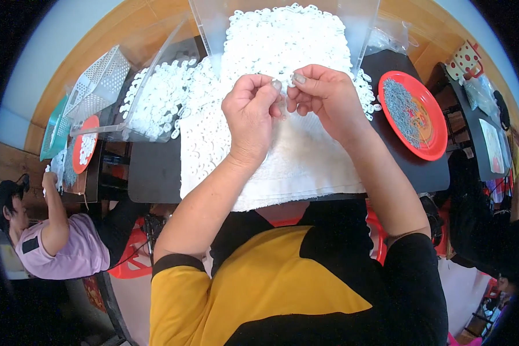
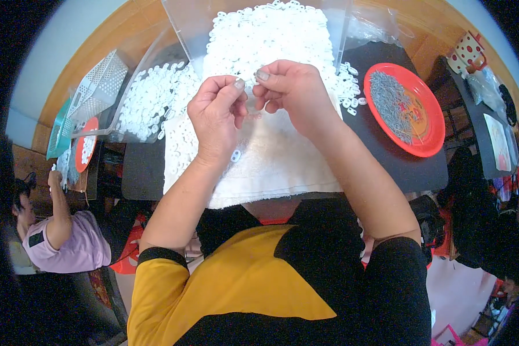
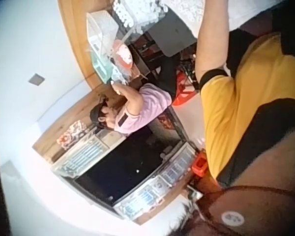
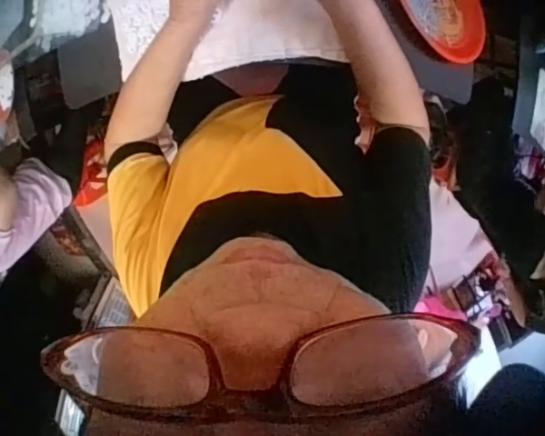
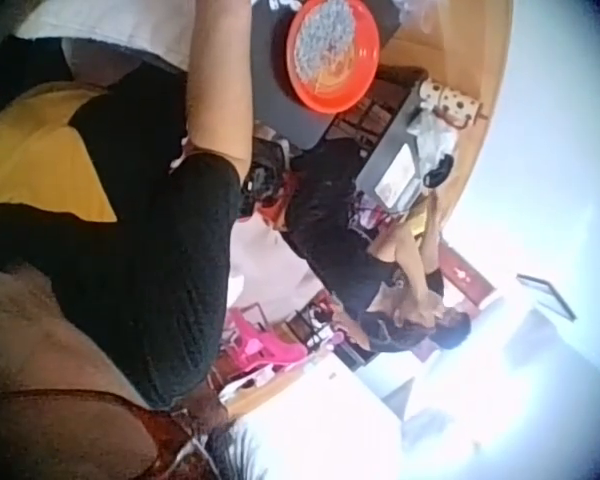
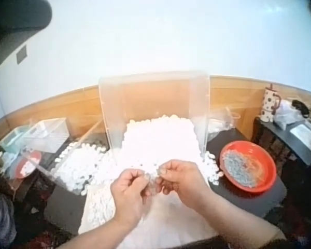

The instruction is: Sorting small white plastic components on a workstation.

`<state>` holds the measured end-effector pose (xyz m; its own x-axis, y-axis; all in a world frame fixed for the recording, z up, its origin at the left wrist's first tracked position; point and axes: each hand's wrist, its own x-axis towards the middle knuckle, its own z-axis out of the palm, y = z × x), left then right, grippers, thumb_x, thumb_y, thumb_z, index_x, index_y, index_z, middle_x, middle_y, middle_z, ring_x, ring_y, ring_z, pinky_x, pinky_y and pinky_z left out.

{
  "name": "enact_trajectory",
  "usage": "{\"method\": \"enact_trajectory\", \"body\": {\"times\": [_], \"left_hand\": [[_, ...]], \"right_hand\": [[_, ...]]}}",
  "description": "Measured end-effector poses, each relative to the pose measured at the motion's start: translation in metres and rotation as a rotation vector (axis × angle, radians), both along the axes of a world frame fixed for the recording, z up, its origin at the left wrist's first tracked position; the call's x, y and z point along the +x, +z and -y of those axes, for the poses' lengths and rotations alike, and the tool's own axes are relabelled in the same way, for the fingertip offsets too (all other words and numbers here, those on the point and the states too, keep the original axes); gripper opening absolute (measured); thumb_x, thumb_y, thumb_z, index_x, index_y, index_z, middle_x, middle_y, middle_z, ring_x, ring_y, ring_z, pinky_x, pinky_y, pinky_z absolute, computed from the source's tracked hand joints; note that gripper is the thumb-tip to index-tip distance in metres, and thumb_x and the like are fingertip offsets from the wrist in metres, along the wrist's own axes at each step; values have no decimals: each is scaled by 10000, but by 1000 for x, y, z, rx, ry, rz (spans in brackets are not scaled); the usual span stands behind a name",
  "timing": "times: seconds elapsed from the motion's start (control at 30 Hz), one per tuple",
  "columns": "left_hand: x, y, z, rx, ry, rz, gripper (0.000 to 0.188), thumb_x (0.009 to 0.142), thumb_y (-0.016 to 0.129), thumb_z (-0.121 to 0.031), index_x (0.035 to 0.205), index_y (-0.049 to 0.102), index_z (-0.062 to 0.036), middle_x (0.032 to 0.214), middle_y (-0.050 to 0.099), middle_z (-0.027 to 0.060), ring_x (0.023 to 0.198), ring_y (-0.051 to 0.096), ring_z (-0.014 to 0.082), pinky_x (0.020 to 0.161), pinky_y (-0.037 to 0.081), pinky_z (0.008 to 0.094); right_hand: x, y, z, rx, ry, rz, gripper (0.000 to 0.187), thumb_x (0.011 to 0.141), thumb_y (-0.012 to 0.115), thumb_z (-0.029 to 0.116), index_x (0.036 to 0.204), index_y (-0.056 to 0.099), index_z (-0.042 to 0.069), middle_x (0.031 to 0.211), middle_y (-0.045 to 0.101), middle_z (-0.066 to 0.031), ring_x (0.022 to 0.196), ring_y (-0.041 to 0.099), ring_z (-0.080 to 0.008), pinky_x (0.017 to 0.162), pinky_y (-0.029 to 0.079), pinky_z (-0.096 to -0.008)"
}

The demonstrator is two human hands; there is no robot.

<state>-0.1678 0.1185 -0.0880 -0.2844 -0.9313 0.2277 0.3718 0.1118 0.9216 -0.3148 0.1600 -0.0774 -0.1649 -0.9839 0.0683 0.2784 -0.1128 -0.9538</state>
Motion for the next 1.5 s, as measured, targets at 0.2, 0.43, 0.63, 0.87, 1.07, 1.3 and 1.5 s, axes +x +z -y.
{"method": "enact_trajectory", "body": {"times": [0.2, 0.43, 0.63, 0.87, 1.07, 1.3, 1.5], "left_hand": [[2, 3, -1, 8, -6, 7, 71, 879, 601, -65, 870, 598, 5, 694, 592, 51, 524, 508, 73, 444, 407, 212], [1, 0, 0, 22, -48, 20, 65, 889, 589, -36, 867, 589, 26, 715, 611, 74, 543, 527, 87, 460, 421, 229], [0, 0, 7, 169, -222, -153, 110, 861, 649, -8, 946, 616, 55, 754, 641, 101, 556, 562, 112, 450, 415, 220], [3, 6, 4, 53, -264, -135, 240, 826, 674, 40, 1059, 623, 68, 788, 658, 117, 568, 582, 125, 449, 422, 206], [8, 8, 7, -64, -275, -28, 259, 788, 710, 55, 1039, 644, 53, 800, 670, 107, 580, 583, 101, 457, 434, 191], [8, 7, 9, -116, -313, -40, 256, 763, 741, 45, 1002, 647, 44, 765, 673, 97, 559, 579, 88, 450, 434, 181], [8, 8, 6, -165, -300, -33, 241, 773, 727, 53, 997, 638, 39, 775, 688, 117, 580, 608, 90, 455, 435, 174]], "right_hand": [[0, 0, 1, -19, 8, -18, 142, 920, 600, 130, 947, 621, -8, 789, 652, -75, 668, 620, -158, 587, 460, -248], [7, -3, 0, -66, -55, -147, 139, 912, 610, 135, 943, 627, 1, 772, 652, -60, 658, 614, -133, 581, 448, -232], [-3, 0, 1, -48, -45, -110, 136, 916, 607, 137, 933, 633, 4, 767, 650, -54, 657, 613, -120, 575, 443, -227], [-6, 7, -6, -40, 55, -164, 180, 934, 593, 190, 907, 642, 19, 743, 641, -39, 645, 606, -103, 561, 437, -213], [-13, 15, -10, -80, 174, -243, 211, 944, 588, 228, 876, 646, 37, 725, 636, -23, 621, 607, -97, 538, 428, -196], [-14, 15, -12, -79, 208, -232, 222, 943, 596, 243, 853, 644, 46, 685, 623, -14, 596, 609, -100, 516, 422, -196], [-14, 14, -13, -86, 228, -214, 239, 944, 599, 257, 843, 646, 46, 659, 611, -14, 554, 594, -96, 486, 407, -192]]}}
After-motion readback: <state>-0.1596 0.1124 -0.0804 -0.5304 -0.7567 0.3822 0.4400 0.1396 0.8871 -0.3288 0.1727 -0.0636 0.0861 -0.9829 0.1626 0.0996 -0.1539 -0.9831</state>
